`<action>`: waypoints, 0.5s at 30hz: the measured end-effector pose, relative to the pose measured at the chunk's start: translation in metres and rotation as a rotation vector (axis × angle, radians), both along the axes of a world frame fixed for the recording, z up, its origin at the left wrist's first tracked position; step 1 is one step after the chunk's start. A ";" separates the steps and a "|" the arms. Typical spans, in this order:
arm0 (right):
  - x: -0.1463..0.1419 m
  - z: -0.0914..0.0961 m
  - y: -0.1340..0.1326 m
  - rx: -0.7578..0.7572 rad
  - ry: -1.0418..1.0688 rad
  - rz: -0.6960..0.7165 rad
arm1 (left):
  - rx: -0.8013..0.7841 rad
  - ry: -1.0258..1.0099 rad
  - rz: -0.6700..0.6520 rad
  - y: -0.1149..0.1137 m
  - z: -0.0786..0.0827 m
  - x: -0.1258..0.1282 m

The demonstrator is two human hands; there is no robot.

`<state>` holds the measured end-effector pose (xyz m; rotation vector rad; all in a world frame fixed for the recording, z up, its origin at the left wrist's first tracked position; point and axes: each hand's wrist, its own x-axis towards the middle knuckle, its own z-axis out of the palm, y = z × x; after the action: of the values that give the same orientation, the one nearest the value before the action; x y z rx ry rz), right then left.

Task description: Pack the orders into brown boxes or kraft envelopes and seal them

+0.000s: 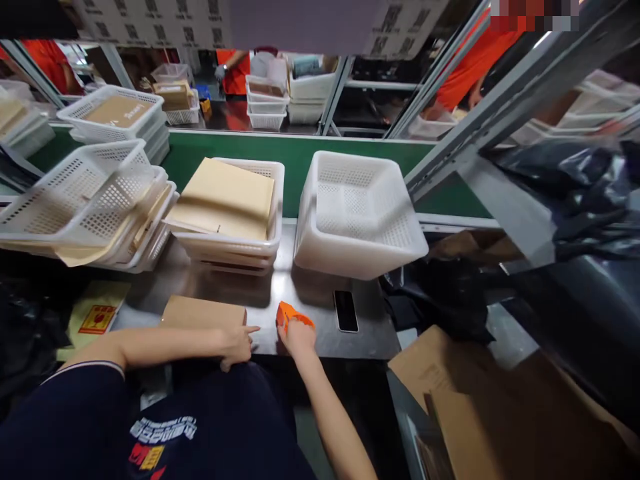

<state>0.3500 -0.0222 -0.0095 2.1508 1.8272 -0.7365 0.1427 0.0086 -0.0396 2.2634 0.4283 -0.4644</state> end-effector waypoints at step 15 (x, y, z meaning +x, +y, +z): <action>0.021 -0.093 -0.029 0.484 -0.184 -0.147 | 0.374 -0.383 1.174 0.037 0.046 -0.188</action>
<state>0.3714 -0.0507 -0.1021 2.5638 1.9095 -0.1116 -0.0450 0.0458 0.0063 1.9215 1.5630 0.6777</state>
